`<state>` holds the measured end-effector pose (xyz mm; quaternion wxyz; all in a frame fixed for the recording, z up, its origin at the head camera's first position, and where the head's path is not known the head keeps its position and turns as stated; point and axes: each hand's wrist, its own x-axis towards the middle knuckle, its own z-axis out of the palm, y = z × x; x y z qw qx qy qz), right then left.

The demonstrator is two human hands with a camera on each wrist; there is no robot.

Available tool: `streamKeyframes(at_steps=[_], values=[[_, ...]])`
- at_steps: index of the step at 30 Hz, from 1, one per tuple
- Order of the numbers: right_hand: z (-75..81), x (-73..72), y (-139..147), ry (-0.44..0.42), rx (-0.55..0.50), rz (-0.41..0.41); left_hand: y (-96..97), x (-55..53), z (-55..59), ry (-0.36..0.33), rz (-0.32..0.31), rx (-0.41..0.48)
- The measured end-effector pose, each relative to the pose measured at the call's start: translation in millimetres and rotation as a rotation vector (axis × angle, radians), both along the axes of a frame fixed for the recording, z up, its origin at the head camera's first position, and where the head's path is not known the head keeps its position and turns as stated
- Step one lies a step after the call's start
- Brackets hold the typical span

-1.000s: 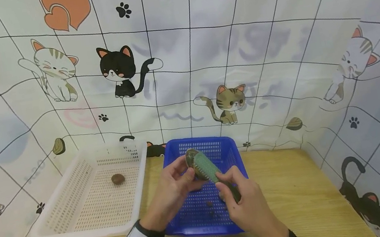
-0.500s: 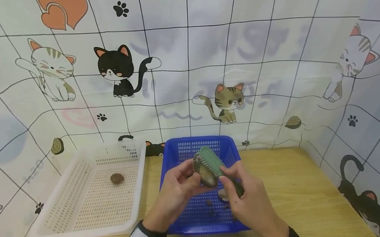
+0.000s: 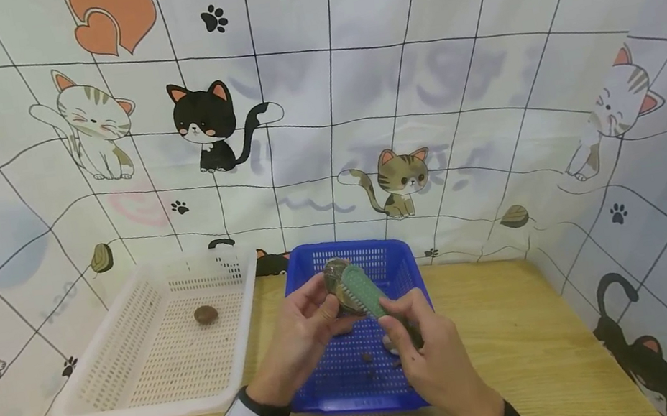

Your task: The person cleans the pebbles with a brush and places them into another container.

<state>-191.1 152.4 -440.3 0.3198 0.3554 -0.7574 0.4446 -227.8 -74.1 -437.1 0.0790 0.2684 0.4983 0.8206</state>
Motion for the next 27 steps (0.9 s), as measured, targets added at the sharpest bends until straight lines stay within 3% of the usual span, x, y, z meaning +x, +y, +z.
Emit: streamKeyframes(at_steps=[5, 9, 18, 22, 27], values=[[5.1, 1.6, 5, 0.001, 0.035, -0.049, 4.7, 3.4, -0.7, 0.045, -0.049, -0.062], [10.2, 2.0, 12, -0.049, 0.032, -0.05, 7.7, 6.2, -0.2, 0.082, -0.075, -0.072], [13.4, 1.2, 18, -0.106, 0.086, -0.055, -1.1, 6.2, 5.3, 0.065, 0.008, -0.005], [13.4, 3.2, 17, -0.148, 0.087, -0.037, -2.8, 5.0, 6.3, 0.049, 0.018, -0.011], [15.1, 7.1, 14, -0.146, 0.087, -0.047, 2.1, 4.3, 2.4, 0.059, -0.016, -0.06]])
